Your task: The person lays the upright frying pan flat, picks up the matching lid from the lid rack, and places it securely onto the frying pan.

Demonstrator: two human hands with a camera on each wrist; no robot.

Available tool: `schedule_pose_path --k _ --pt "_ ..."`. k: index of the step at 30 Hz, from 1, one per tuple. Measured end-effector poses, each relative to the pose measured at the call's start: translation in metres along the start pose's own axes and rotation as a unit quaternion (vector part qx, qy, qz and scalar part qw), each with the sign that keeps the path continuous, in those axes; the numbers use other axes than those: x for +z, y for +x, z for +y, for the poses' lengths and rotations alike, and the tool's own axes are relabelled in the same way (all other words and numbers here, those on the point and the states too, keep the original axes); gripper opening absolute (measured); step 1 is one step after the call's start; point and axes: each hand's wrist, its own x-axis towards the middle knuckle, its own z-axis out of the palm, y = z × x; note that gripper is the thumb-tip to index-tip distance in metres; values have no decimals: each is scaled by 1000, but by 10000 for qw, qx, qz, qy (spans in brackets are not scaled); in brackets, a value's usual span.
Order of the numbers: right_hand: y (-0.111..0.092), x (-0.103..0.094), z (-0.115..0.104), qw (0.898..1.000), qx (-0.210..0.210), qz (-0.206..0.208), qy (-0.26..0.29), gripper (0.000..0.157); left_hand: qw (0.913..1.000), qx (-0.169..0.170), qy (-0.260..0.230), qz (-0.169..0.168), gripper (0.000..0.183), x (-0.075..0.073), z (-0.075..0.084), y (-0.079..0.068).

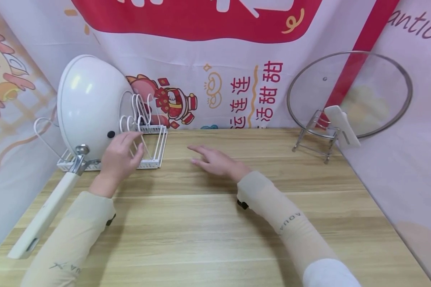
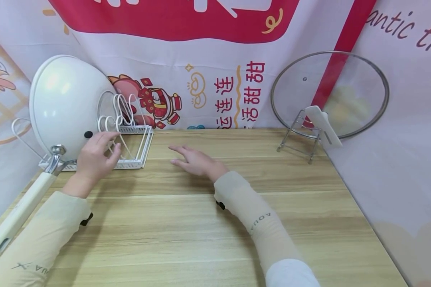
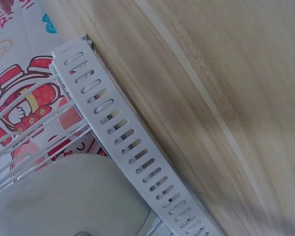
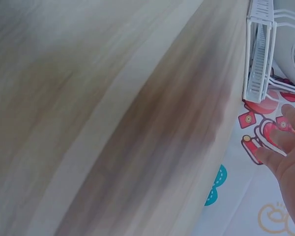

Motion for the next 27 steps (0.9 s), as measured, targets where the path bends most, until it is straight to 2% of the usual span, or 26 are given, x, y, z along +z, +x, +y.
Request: schedule_pose_path --k 14,27 --pt "12 7 -15 9984 -157 203 496 59 9990 -366 -156 187 36 4 -2 0" --pt "20 18 -29 9962 -259 273 784 57 9899 -1132 -619 589 35 6 10 10"
